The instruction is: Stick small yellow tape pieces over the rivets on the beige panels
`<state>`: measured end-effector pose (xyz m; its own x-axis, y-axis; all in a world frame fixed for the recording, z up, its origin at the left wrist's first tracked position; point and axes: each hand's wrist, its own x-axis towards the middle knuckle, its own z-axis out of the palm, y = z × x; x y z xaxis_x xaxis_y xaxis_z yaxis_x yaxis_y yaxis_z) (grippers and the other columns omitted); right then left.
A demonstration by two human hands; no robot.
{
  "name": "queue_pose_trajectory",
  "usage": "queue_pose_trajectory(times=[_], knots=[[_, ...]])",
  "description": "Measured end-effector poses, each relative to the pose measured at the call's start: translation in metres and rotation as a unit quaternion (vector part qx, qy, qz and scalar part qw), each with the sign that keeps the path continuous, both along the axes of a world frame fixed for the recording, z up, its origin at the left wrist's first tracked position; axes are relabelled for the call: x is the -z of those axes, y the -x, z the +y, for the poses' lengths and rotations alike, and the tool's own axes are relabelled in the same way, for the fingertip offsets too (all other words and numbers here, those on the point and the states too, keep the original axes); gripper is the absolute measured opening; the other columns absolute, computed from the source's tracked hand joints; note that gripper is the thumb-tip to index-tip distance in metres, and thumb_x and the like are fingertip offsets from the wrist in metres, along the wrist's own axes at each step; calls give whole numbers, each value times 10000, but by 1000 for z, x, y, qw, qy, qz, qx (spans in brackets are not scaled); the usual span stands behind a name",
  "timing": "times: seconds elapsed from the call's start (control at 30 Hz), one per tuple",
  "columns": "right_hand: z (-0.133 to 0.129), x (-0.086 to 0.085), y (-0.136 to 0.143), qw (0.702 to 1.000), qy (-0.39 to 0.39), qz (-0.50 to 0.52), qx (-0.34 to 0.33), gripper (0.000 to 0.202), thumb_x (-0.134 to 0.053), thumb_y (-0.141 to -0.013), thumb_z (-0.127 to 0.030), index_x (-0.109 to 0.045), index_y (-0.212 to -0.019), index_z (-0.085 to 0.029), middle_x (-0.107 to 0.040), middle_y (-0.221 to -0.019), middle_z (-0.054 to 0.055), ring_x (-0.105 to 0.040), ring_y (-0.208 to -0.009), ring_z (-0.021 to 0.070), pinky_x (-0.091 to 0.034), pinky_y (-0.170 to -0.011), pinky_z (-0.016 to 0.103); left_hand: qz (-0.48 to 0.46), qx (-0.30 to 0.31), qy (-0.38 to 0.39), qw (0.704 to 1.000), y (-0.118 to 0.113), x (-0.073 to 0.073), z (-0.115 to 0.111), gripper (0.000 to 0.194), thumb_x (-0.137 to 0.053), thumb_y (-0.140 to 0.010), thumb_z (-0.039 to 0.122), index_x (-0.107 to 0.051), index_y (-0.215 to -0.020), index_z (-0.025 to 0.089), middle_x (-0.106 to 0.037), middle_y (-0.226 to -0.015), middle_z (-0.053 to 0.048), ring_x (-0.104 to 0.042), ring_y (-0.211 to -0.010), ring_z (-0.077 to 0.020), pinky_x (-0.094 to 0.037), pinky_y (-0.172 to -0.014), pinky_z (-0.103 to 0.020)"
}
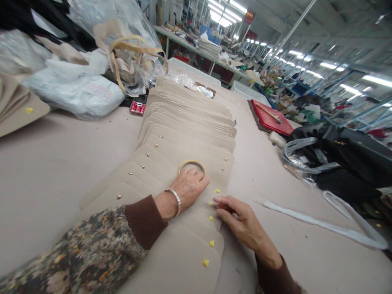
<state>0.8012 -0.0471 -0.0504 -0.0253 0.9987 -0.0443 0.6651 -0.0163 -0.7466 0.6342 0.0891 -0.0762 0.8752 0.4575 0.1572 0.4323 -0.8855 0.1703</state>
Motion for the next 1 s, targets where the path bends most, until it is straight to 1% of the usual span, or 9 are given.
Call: queue_pose_trajectory(times=[0.07,0.13,0.37,0.43,0.5,0.57,0.67,0.73,1.0], knots=[[-6,-1,-2,999,9,17,-26,127,-580,-908,-207,-694,-960,-225,-654,-838,10,-610,-773,137,-468,-716,244,6,0,2,1000,0,-1,0,131,-462,-925,121,-579,-958,170,-609,-916,-82,-529,-864,-245,-403,-710,-364],[-10,0,0,999,24,2,-49,118,-588,-906,-201,-705,-902,-220,-645,-808,5,-606,-750,129,-459,-693,236,4,-3,-2,1000,0,0,-1,138,-447,-937,132,-578,-960,167,-609,-916,-85,-528,-865,-245,-397,-711,-365],[-4,5,10,995,36,-79,-42,116,-609,-900,-219,-723,-877,-226,-599,-729,-9,-586,-696,121,-430,-644,232,-12,0,-14,1000,-2,4,0,119,-463,-941,165,-581,-948,163,-606,-896,-87,-526,-849,-240,-376,-692,-358],[-5,3,9,996,37,-75,-39,128,-597,-907,-223,-724,-897,-234,-604,-740,-9,-585,-690,122,-434,-640,234,-12,-2,-13,1000,-1,3,-1,132,-454,-950,182,-584,-950,164,-603,-896,-88,-526,-852,-242,-377,-695,-361],[-11,-2,8,998,14,-56,-21,132,-584,-913,-235,-712,-946,-230,-621,-775,4,-592,-709,132,-446,-651,246,-10,-5,-10,1000,-1,2,-1,148,-441,-957,190,-587,-953,165,-602,-895,-90,-525,-852,-244,-378,-696,-363],[-20,-9,6,1000,-8,-26,-12,128,-577,-918,-245,-699,-939,-214,-637,-792,18,-599,-728,142,-458,-668,257,-13,-1,-8,1000,0,1,-2,157,-434,-959,186,-589,-949,166,-602,-894,-92,-521,-844,-245,-378,-694,-366],[-33,-17,8,998,24,4,-61,154,-570,-927,-267,-700,-867,-211,-647,-773,19,-607,-719,140,-468,-665,247,-26,-1,-12,1000,0,2,-2,154,-438,-953,175,-591,-935,161,-602,-886,-99,-513,-827,-243,-377,-693,-370],[-38,-17,12,995,52,-8,-89,181,-552,-941,-285,-710,-883,-219,-650,-776,16,-616,-721,135,-472,-663,234,-30,-2,-19,999,0,4,-1,154,-438,-954,176,-590,-936,159,-601,-885,-100,-511,-825,-241,-376,-696,-370],[-36,-7,20,985,72,-109,-111,185,-525,-957,-263,-697,-903,-219,-645,-782,12,-624,-730,135,-466,-660,217,-4,1,-21,1000,-2,3,0,197,-397,-973,188,-592,-973,157,-611,-893,-98,-519,-851,-244,-376,-718,-368]])
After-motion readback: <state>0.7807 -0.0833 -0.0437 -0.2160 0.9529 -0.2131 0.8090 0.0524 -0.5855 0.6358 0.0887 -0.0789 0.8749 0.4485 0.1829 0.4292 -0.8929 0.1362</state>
